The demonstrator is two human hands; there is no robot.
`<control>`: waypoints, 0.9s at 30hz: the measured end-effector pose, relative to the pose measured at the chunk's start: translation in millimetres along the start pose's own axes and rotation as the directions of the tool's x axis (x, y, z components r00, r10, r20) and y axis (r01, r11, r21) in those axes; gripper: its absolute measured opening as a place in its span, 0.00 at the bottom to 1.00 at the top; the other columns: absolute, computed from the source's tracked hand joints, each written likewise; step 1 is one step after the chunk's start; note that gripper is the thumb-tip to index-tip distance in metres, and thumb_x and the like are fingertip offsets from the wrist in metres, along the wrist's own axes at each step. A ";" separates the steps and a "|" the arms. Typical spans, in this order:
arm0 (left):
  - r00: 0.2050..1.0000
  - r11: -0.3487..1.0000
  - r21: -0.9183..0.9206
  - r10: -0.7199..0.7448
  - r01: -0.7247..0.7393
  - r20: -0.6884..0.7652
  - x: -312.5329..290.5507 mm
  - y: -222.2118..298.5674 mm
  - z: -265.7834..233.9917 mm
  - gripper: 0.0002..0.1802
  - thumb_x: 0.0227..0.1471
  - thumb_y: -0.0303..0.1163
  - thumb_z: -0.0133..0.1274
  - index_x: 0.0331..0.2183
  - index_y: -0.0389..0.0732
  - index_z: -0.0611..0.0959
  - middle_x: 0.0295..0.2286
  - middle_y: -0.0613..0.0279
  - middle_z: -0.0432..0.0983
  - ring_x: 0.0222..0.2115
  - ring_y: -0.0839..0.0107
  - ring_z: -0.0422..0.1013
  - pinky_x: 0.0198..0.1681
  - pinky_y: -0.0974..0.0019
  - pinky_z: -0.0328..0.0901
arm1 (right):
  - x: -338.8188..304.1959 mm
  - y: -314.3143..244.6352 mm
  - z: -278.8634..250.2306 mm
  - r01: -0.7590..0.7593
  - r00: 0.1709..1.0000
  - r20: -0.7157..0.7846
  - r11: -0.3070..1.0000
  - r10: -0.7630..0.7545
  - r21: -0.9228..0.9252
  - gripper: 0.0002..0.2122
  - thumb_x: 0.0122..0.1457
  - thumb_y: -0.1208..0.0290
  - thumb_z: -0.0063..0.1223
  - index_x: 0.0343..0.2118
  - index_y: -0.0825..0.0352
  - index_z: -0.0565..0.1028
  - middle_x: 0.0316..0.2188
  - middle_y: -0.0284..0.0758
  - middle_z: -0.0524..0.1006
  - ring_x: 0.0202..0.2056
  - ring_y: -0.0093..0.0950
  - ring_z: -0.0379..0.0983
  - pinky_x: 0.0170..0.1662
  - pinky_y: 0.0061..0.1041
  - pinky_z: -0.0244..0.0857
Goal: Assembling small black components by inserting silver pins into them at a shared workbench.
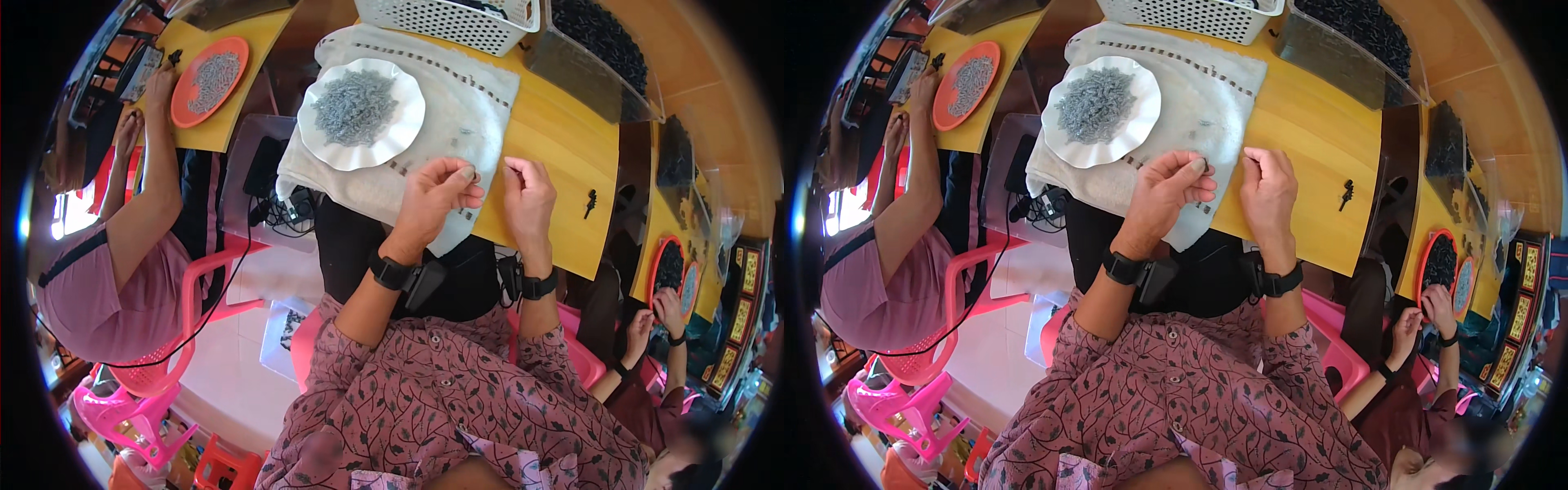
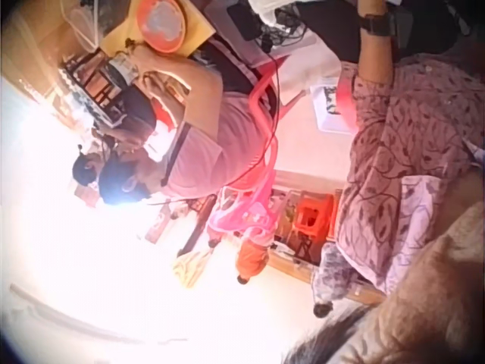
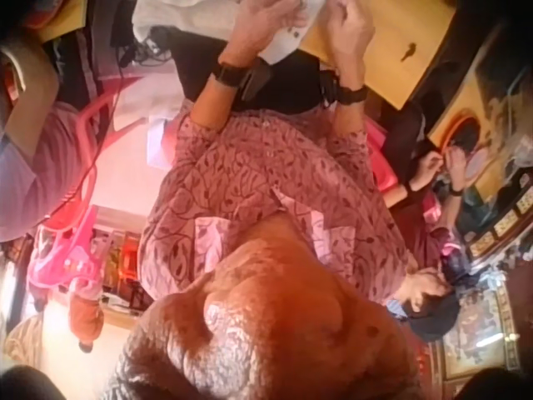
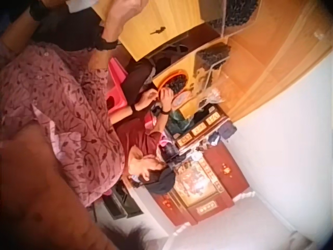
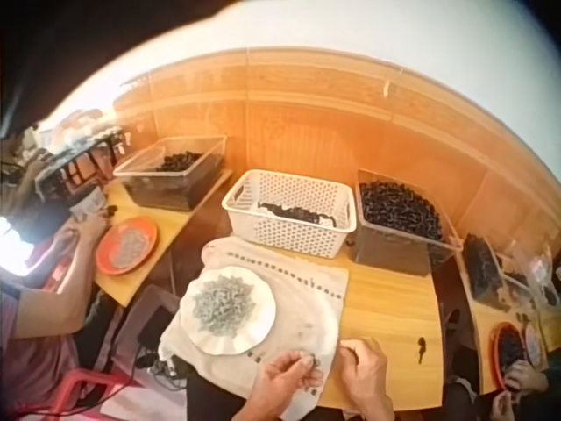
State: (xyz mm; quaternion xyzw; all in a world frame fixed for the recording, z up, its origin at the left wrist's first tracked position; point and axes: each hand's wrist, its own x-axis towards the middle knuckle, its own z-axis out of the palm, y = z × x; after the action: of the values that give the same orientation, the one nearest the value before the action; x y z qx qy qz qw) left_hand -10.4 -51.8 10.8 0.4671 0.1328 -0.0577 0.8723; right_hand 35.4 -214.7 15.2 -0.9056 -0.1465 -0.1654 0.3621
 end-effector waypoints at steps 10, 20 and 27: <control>0.997 0.846 -0.531 -0.013 0.049 0.072 -1.7 -10.2 -11.1 0.11 0.60 0.30 0.43 0.37 0.33 0.77 0.35 0.53 0.76 0.34 0.62 0.75 0.40 0.59 0.72 | -6.7 -51.5 1.5 -0.091 0.995 0.085 0.876 0.057 0.474 0.05 0.55 0.81 0.57 0.35 0.72 0.78 0.28 0.35 0.76 0.24 0.20 0.72 0.29 0.19 0.66; 0.996 0.874 -0.478 -0.063 0.085 0.062 -8.8 -9.6 -2.2 0.20 0.65 0.40 0.40 0.44 0.31 0.76 0.41 0.52 0.74 0.43 0.62 0.70 0.50 0.56 0.67 | -15.7 -59.1 -5.5 -0.084 0.996 0.070 0.883 0.059 0.462 0.05 0.53 0.82 0.59 0.34 0.71 0.78 0.29 0.33 0.77 0.26 0.19 0.72 0.30 0.18 0.67; 0.995 0.838 -0.535 -0.076 0.102 0.071 -8.5 -6.6 4.3 0.25 0.66 0.45 0.38 0.46 0.30 0.74 0.40 0.52 0.73 0.43 0.62 0.70 0.49 0.56 0.67 | -12.5 -49.9 -6.7 0.120 0.988 0.053 0.941 -0.144 0.315 0.08 0.53 0.83 0.58 0.37 0.70 0.78 0.31 0.36 0.79 0.29 0.22 0.74 0.31 0.20 0.69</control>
State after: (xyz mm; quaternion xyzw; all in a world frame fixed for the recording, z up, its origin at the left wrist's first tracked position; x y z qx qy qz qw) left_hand -19.3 -59.2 10.1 0.1956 0.1450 -0.0695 0.9674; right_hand 3.6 -186.5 45.0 -0.8310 -0.2448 -0.1298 0.4823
